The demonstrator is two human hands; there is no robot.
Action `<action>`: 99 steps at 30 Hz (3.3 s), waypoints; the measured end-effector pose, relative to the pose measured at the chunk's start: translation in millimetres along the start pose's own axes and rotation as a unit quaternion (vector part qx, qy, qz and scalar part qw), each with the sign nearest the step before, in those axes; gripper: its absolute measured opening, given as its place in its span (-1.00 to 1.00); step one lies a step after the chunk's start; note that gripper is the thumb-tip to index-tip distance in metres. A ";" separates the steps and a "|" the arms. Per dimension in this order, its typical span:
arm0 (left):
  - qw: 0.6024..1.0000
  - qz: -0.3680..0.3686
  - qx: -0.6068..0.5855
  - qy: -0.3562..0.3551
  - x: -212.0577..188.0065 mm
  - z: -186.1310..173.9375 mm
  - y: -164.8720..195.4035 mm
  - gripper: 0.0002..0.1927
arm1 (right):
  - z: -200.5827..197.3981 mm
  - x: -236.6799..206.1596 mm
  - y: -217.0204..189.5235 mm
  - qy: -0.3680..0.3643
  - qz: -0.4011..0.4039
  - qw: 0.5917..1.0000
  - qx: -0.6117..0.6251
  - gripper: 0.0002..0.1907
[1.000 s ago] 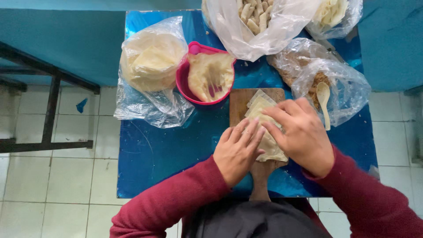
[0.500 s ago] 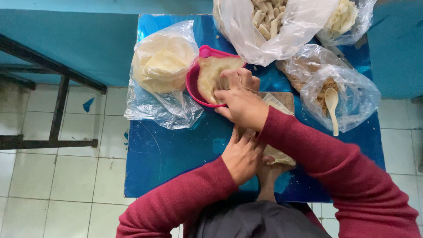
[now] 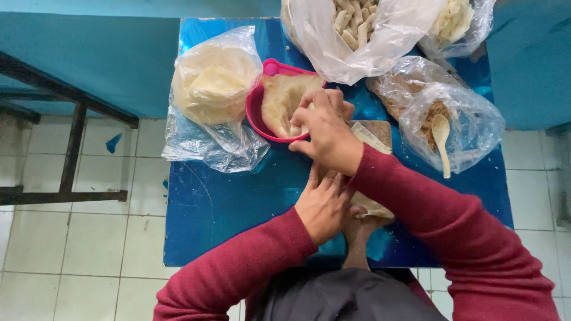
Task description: The person stretches a piece of dough by hand, cuts it with a knife on a small wooden board, and folds the dough pieces into wrappers. They then spoon brown filling onto a wrapper and fold it closed, stacking the finished pastries on the board.
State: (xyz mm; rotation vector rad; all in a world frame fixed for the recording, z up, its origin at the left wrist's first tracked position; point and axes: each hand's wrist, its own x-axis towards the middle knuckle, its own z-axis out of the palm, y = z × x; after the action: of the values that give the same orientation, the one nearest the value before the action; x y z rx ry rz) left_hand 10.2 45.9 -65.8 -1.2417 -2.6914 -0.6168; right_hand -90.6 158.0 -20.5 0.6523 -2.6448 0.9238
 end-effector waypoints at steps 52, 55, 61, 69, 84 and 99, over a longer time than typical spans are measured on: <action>0.988 -0.120 0.094 -0.017 5.6 6.8 2.4 -0.26 | -75.9 -123.6 43.6 -0.061 -0.115 0.904 -0.407 -0.24; 0.989 -0.123 0.086 -0.019 4.5 7.0 2.7 -0.26 | -81.7 -122.8 49.1 -0.042 -0.100 0.844 -0.525 -0.30; 0.991 -0.120 0.050 0.006 6.8 6.9 -3.4 -0.23 | -88.8 -131.8 50.4 -0.090 -0.148 0.894 -0.414 -0.23; 0.990 -0.113 0.081 -0.012 9.0 8.9 -0.1 -0.24 | -72.1 -133.2 50.1 -0.018 -0.166 0.798 -0.579 -0.33; 0.992 -0.094 0.086 -0.020 12.3 5.6 -0.8 -0.27 | -74.8 -109.7 78.1 -0.011 -0.081 0.837 -0.541 -0.36; 0.992 -0.085 0.093 -0.002 15.3 4.3 -2.1 -0.28 | -69.6 -83.8 81.8 0.036 -0.105 0.902 -0.418 -0.44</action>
State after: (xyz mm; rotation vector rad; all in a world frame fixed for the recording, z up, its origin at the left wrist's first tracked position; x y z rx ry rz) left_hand -1.1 57.2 -66.3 -0.9773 -2.8011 -0.3703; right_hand -51.8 286.7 -42.1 0.6221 -2.4857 -0.2666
